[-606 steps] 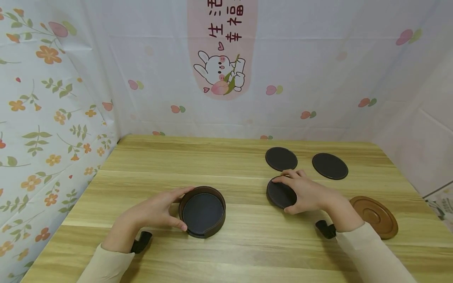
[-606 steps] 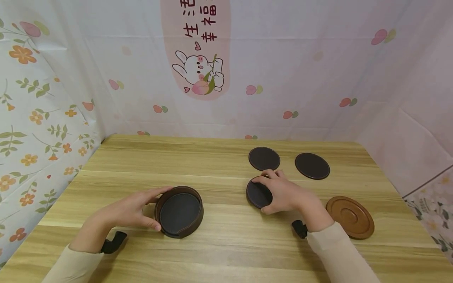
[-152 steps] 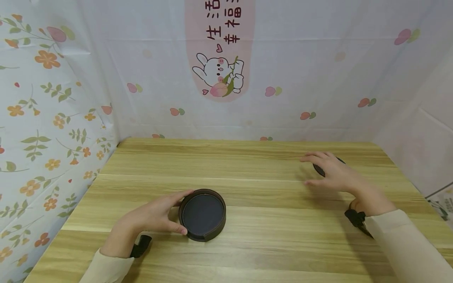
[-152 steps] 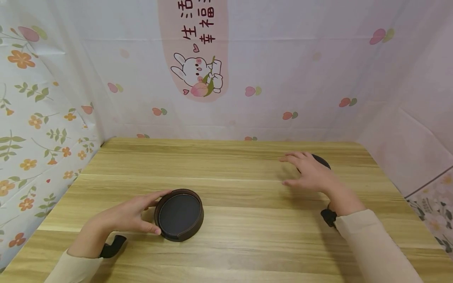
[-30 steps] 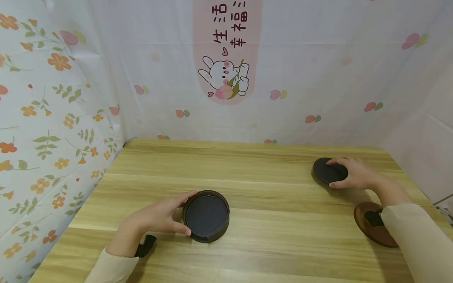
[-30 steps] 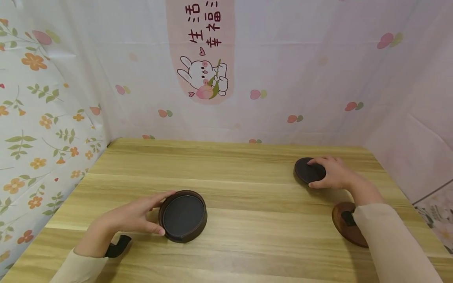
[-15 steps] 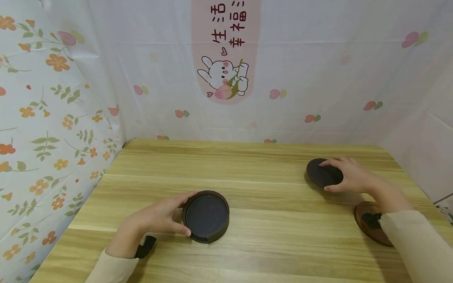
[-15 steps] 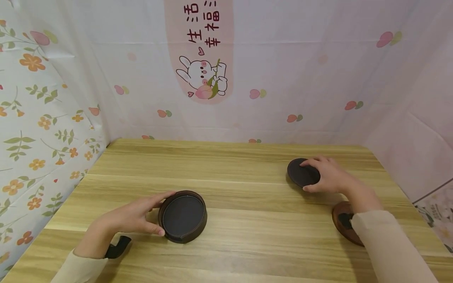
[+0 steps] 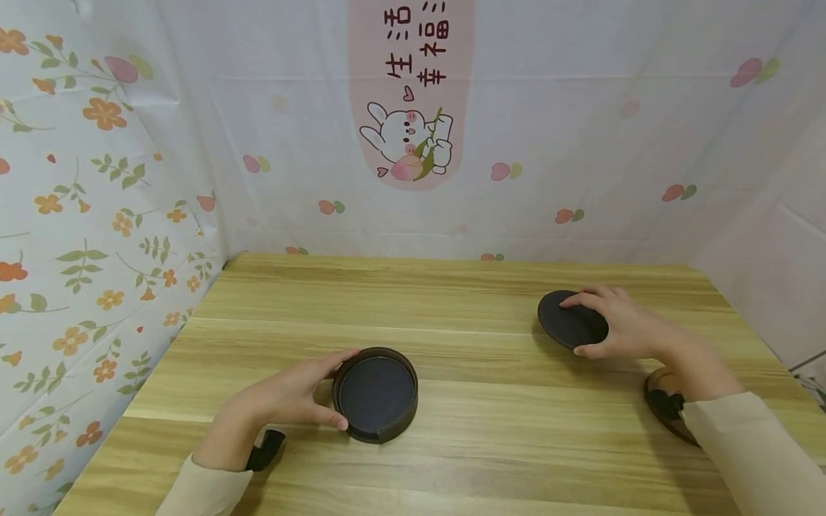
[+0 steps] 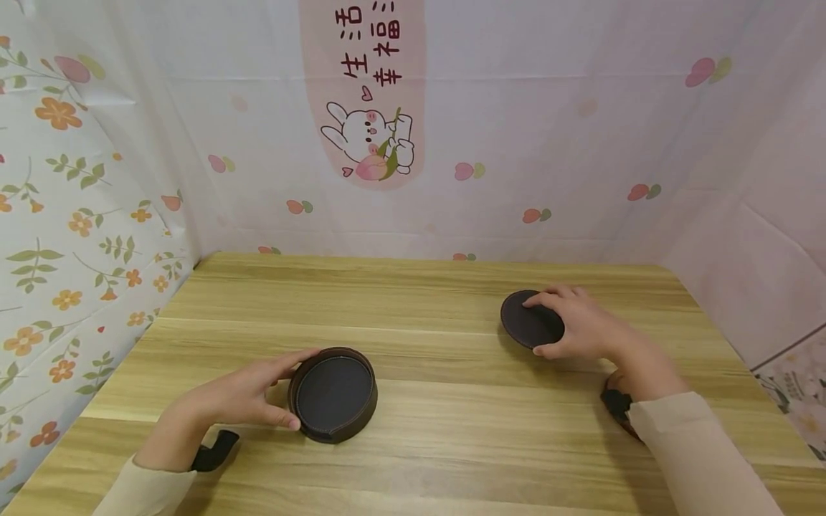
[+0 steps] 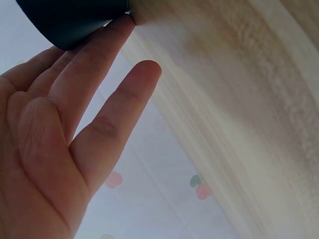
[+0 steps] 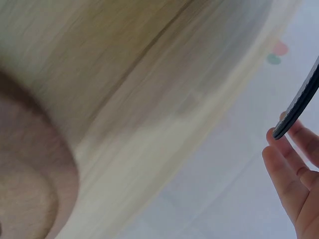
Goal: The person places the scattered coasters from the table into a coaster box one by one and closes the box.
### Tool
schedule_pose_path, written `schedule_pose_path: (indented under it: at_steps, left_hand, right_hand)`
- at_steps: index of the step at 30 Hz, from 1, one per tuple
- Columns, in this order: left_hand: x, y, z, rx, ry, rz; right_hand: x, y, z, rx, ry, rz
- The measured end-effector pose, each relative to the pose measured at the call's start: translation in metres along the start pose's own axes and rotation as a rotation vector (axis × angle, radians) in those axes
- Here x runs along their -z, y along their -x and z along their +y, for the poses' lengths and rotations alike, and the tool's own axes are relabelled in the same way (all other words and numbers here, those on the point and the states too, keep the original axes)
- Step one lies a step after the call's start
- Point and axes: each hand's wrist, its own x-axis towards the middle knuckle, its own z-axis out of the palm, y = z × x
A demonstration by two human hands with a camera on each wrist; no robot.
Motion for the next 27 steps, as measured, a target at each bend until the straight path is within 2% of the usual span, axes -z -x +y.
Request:
schedule_pose_path:
  at_steps: [15,27]
  left_hand:
    - [-0.002,0.0,0.0,-0.008,0.004,0.005]
    - [-0.001,0.0,0.001,0.001,0.008,0.005]
  right_hand:
    - [-0.01,-0.003,-0.038,0.074,-0.009,0.007]
    - [-0.025,-0.018,-0.07,0.16,-0.044,0.004]
